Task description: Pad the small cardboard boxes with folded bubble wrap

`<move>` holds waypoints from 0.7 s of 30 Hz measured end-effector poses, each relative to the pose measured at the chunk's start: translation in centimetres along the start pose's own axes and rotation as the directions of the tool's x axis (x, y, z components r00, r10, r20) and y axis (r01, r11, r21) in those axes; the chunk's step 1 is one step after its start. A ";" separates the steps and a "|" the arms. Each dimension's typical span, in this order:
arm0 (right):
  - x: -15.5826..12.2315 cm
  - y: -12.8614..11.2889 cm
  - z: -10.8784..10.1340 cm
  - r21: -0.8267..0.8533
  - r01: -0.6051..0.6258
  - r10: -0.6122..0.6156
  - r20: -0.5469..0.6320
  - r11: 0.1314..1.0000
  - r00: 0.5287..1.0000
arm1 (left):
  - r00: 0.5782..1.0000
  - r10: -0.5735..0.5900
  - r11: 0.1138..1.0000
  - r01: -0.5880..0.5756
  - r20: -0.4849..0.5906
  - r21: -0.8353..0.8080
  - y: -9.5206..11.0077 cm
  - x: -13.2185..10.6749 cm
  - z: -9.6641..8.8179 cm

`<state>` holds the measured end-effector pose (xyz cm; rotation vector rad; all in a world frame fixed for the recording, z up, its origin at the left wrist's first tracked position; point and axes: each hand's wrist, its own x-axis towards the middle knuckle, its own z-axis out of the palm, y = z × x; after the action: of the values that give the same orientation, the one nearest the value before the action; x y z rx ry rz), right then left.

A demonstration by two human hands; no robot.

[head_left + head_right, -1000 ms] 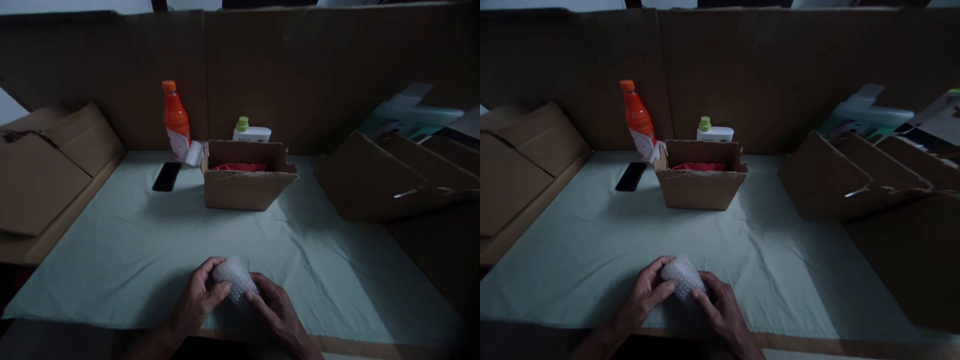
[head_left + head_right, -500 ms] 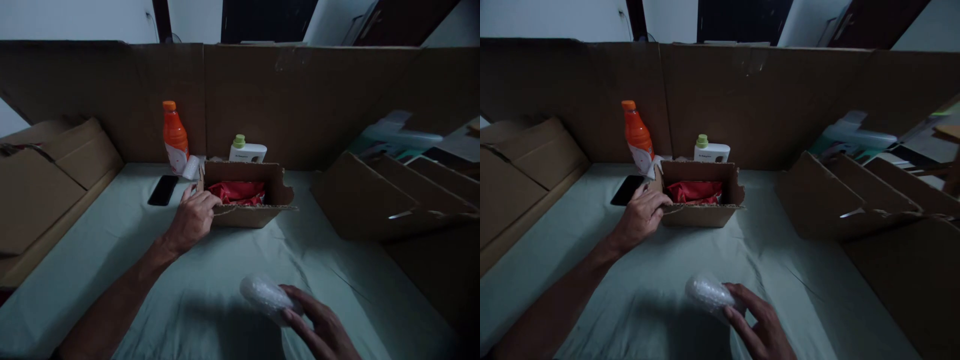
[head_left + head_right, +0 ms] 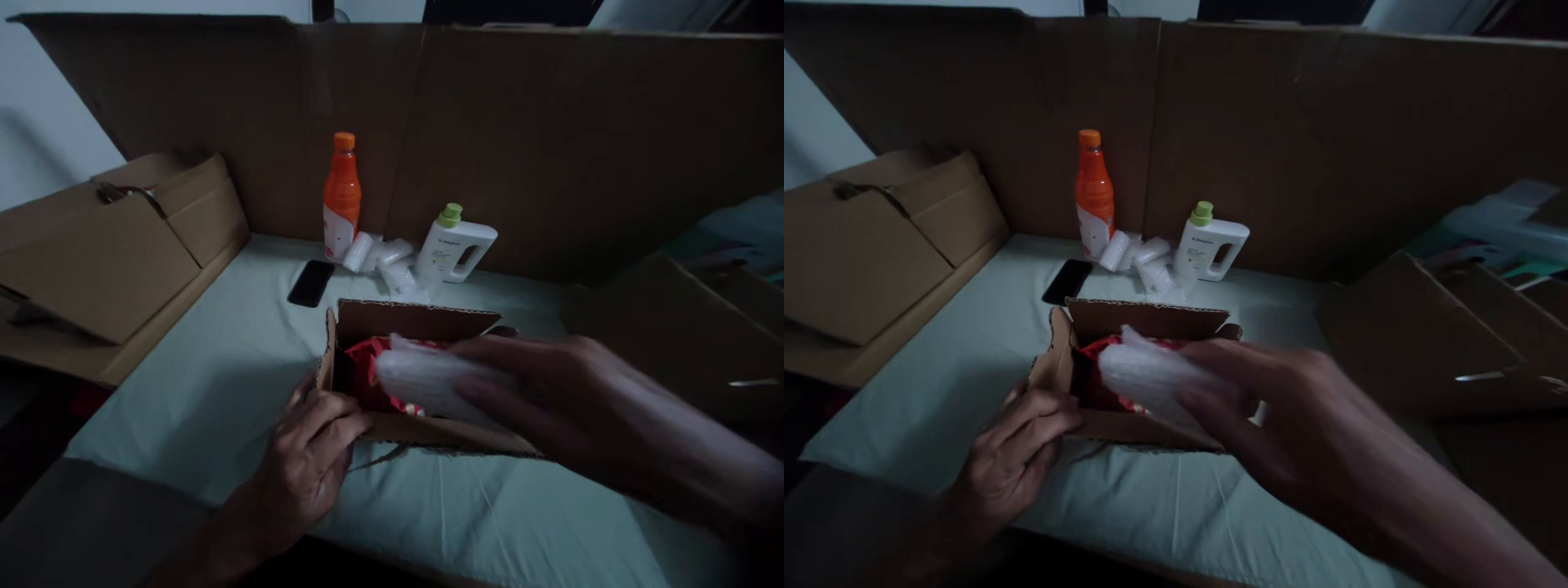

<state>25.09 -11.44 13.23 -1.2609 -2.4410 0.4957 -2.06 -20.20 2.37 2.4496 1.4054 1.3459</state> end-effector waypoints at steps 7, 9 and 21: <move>12.1 -7.3 8.1 -0.285 0.197 -0.018 0.527 0.938 0.850 | 0.998 -0.007 0.999 0.005 -0.065 -0.032 -0.1 0.1 0.6; 12.8 -7.6 9.8 -0.329 0.171 0.025 0.514 0.929 0.857 | 0.997 -0.010 1.000 0.008 -0.073 -0.029 -0.2 0.1 0.5; 10.4 -6.9 10.7 -0.244 0.164 -0.013 0.524 0.956 0.852 | 0.997 -0.008 1.000 0.007 -0.081 -0.010 -0.8 -0.1 0.8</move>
<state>9.76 -8.15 8.46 -1.2296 -3.1059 0.5312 -2.06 -19.48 1.47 2.4066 1.4195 1.4629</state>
